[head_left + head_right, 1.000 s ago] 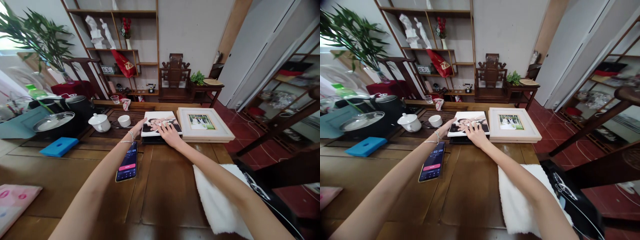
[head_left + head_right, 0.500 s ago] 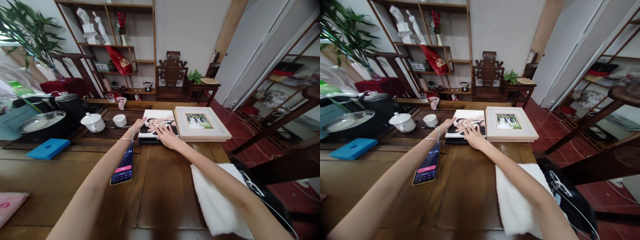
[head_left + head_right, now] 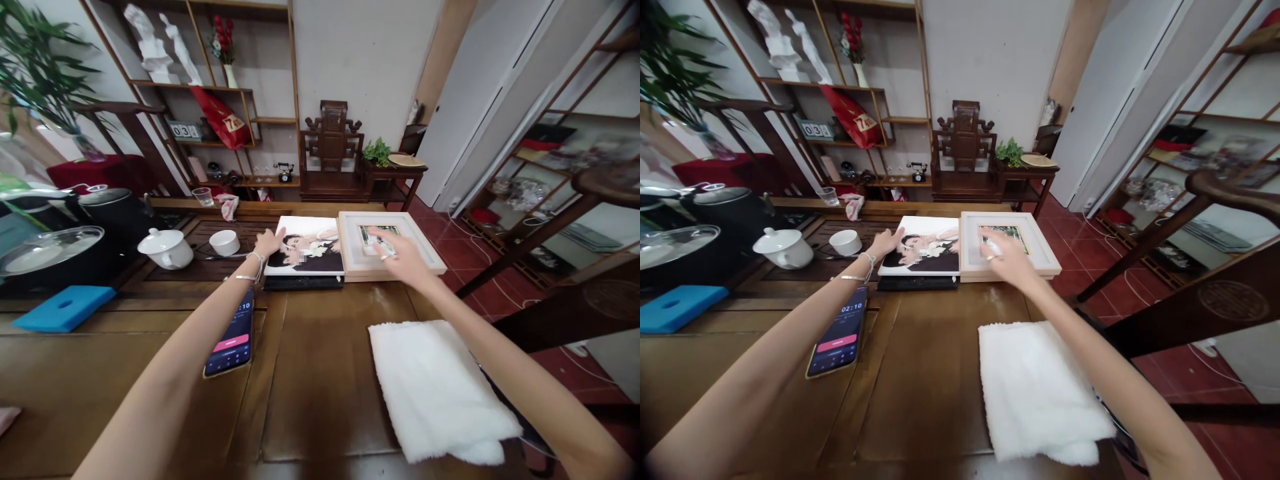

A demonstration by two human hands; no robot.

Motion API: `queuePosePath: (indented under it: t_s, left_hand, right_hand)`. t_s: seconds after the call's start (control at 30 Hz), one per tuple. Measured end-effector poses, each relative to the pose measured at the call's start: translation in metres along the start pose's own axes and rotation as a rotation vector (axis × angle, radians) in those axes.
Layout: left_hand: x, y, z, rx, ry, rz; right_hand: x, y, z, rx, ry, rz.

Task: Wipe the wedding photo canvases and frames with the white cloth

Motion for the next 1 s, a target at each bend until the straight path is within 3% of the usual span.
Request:
queuePosePath:
  t_s: [0.1, 0.2, 0.33, 0.47, 0.6, 0.73, 0.9, 1.0]
  left_hand:
    - [0.017, 0.022, 0.026, -0.097, 0.174, 0.015]
    - [0.039, 0.067, 0.039, -0.176, 0.234, -0.097]
    - [0.065, 0.124, 0.031, -0.247, 0.213, -0.198]
    - [0.077, 0.148, 0.021, -0.240, 0.188, -0.225]
    - [0.082, 0.151, 0.028, -0.180, 0.165, -0.260]
    - [0.097, 0.143, 0.042, -0.108, 0.137, -0.277]
    - [0.132, 0.111, 0.056, 0.033, 0.081, -0.247]
    - [0.160, 0.087, 0.056, 0.175, -0.021, -0.248]
  right_hand:
    - [0.016, -0.027, 0.082, 0.091, 0.338, 0.080]
    - [0.027, -0.024, 0.138, 0.155, 0.596, 0.031]
    - [0.032, 0.002, 0.164, 0.149, 0.740, -0.129]
    - [0.034, 0.019, 0.164, 0.138, 0.766, -0.209]
    - [0.035, 0.019, 0.161, 0.141, 0.772, -0.222]
    - [0.038, 0.002, 0.153, 0.151, 0.755, -0.186]
    - [0.049, -0.040, 0.126, 0.150, 0.703, -0.074]
    - [0.059, -0.063, 0.100, 0.124, 0.649, -0.008]
Point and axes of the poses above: each hand's wrist, its own x-axis away from the middle knuckle, its own y-axis out of the palm, z = x × y, the point moved 4 cm from there along -x, towards the middle knuckle, and after that the axes turned 10 degrees about x, right-handed, at the moved point
